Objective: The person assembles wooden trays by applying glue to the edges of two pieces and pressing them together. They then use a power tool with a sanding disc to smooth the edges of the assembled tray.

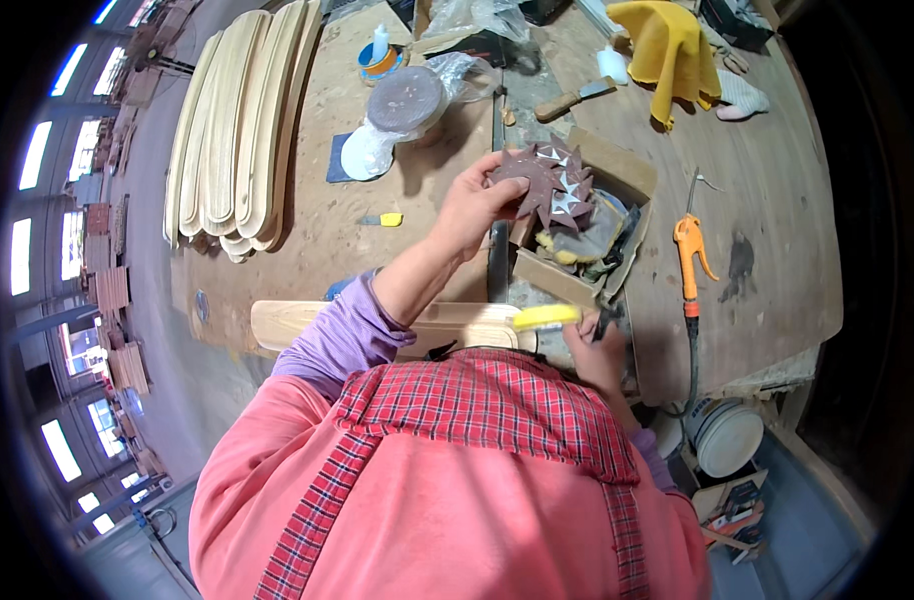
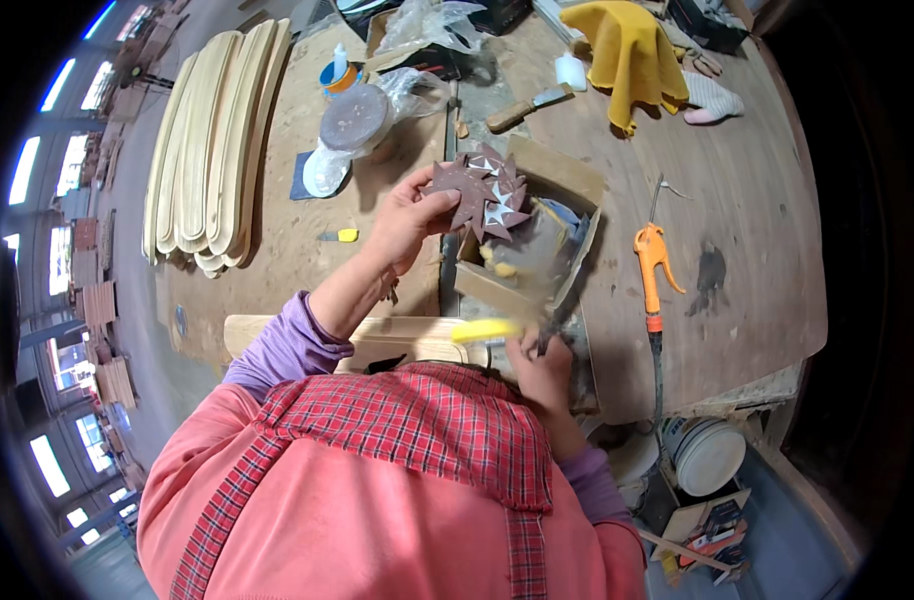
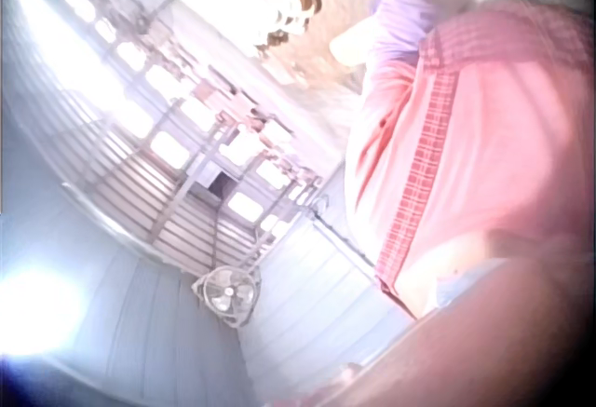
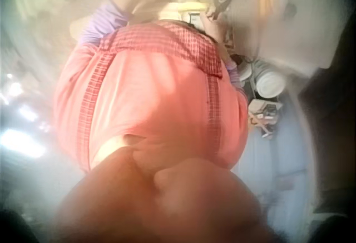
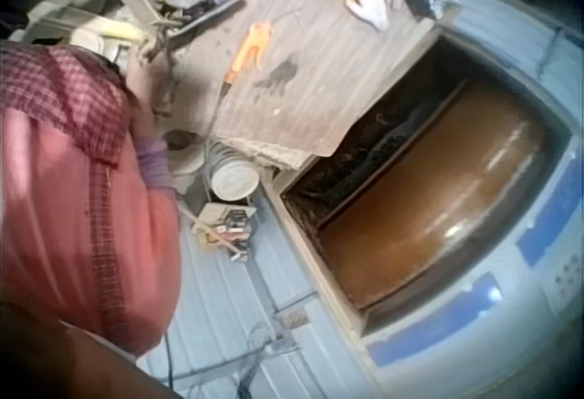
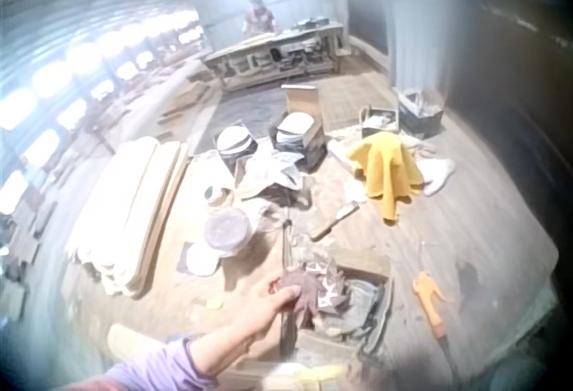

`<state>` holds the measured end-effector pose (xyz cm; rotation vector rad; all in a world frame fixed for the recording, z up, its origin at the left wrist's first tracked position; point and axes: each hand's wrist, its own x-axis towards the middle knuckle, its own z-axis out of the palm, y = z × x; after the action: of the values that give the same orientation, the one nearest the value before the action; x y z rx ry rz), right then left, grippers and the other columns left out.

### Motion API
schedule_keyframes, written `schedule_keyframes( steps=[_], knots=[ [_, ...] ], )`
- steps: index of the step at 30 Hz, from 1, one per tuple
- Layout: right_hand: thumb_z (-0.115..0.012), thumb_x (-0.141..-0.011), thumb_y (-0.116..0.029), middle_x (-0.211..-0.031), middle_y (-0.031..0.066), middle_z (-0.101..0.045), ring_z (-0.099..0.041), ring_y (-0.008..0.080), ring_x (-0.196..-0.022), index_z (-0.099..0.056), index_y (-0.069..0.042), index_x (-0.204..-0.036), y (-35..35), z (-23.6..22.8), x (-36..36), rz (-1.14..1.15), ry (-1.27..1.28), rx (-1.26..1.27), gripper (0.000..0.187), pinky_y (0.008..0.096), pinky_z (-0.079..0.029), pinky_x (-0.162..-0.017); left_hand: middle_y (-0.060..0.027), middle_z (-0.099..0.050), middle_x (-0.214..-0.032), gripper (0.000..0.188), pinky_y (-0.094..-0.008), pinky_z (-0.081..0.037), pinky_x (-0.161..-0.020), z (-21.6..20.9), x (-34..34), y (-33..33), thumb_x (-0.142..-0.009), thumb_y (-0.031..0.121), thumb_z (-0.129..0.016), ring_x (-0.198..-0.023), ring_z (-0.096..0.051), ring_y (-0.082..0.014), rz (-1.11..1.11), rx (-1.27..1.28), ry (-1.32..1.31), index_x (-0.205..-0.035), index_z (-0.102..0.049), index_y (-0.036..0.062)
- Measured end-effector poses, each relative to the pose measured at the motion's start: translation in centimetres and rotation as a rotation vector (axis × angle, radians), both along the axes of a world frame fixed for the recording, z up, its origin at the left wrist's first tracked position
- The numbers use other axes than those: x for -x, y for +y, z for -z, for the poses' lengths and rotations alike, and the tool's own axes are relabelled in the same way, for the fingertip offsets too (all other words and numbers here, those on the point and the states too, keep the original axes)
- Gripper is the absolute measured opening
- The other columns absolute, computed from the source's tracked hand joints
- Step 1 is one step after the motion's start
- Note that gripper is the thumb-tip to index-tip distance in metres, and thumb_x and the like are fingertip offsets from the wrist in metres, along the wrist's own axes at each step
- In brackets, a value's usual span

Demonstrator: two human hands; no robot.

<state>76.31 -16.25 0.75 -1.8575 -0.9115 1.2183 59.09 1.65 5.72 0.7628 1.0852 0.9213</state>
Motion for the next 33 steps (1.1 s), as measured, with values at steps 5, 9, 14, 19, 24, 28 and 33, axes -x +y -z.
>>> schedule_keyframes(
  steps=[5, 9, 14, 19, 24, 28, 33],
  knots=[
    [-0.076, -0.074, 0.001, -0.079, 0.0012, -0.06, -0.049, 0.004, -0.063, -0.051, -0.004, -0.078, -1.9, -3.0, -2.6, -0.199, 0.279, -0.338, 0.026, 0.0198, -0.041, -0.056, -0.0035, -0.066, -0.094, 0.027, -0.0227, -0.052, -0.062, 1.1, 2.6, -0.2, -0.087, 0.007, -0.061, -0.075, -0.062, -0.0085, 0.031, 0.022, 0.023, -0.114, -0.057, 0.0061],
    [-0.075, -0.074, 0.003, -0.085, 0.0013, -0.057, -0.049, 0.0032, -0.066, -0.049, -0.005, -0.078, 0.2, -8.4, -3.9, -0.079, 0.34, -0.404, 0.027, 0.0188, -0.04, -0.058, -0.0014, -0.064, -0.092, 0.026, -0.0209, -0.048, -0.062, 1.0, 2.2, -1.2, -0.086, 0.007, -0.061, -0.073, -0.059, -0.0071, 0.013, 0.039, -0.023, -0.112, -0.057, 0.0063],
    [-0.071, -0.078, 0.003, -0.082, -0.0009, -0.054, -0.046, 0.0015, -0.065, -0.048, -0.006, -0.078, 5.9, -10.4, -6.2, 0.049, 0.135, -0.558, 0.025, 0.0187, -0.036, -0.054, -0.0021, -0.062, -0.099, 0.028, -0.0241, -0.05, -0.073, 1.1, 2.6, -1.8, -0.087, 0.007, -0.06, -0.084, -0.06, -0.0095, 0.091, 0.051, -0.091, -0.114, -0.055, 0.0064],
    [-0.068, -0.085, -0.008, -0.067, -0.0048, -0.051, -0.044, 0.0025, -0.055, -0.055, -0.003, -0.087, 10.2, -7.3, -6.6, -0.021, 0.067, -0.328, 0.014, 0.0195, -0.036, -0.051, -0.003, -0.061, -0.104, 0.038, -0.0247, -0.05, -0.077, -0.2, 2.2, -1.9, -0.087, 0.006, -0.06, -0.087, -0.06, -0.0111, 0.186, 0.054, -0.112, -0.124, -0.054, 0.0073],
    [-0.063, -0.091, -0.015, -0.073, -0.0036, -0.052, -0.046, 0.0037, -0.06, -0.058, -0.002, -0.102, 10.2, -5.6, -7.0, -0.031, -0.076, -0.418, 0.018, 0.0197, -0.037, -0.053, -0.0026, -0.061, -0.106, 0.047, -0.0242, -0.05, -0.077, 1.2, 1.1, -1.7, -0.086, 0.004, -0.062, -0.089, -0.058, -0.0099, 0.273, -0.194, 0.174, -0.131, -0.052, 0.0077],
    [-0.052, -0.096, -0.015, -0.078, -0.0034, -0.049, -0.041, 0.0027, -0.059, -0.053, -0.002, -0.116, 8.1, -5.7, -7.4, 0.057, 0.212, -0.258, 0.023, 0.0173, -0.033, -0.049, -0.0009, -0.062, -0.106, 0.046, -0.0253, -0.049, -0.079, 2.4, 0.5, -1.4, -0.084, 0.004, -0.065, -0.089, -0.057, -0.0085, 0.27, -0.295, 0.21, -0.129, -0.055, 0.0089],
    [-0.046, -0.099, -0.015, -0.079, -0.0012, -0.05, -0.041, 0.0033, -0.057, -0.048, -0.003, -0.121, 4.2, -5.7, -8.9, 0.175, 0.418, -0.26, 0.025, 0.0164, -0.032, -0.046, -0.0003, -0.06, -0.111, 0.052, -0.0235, -0.047, -0.084, -0.4, 1.2, -2.3, -0.085, 0.007, -0.066, -0.099, -0.056, -0.0084, 0.193, -0.244, 0.092, -0.134, -0.049, 0.009]
  ],
)
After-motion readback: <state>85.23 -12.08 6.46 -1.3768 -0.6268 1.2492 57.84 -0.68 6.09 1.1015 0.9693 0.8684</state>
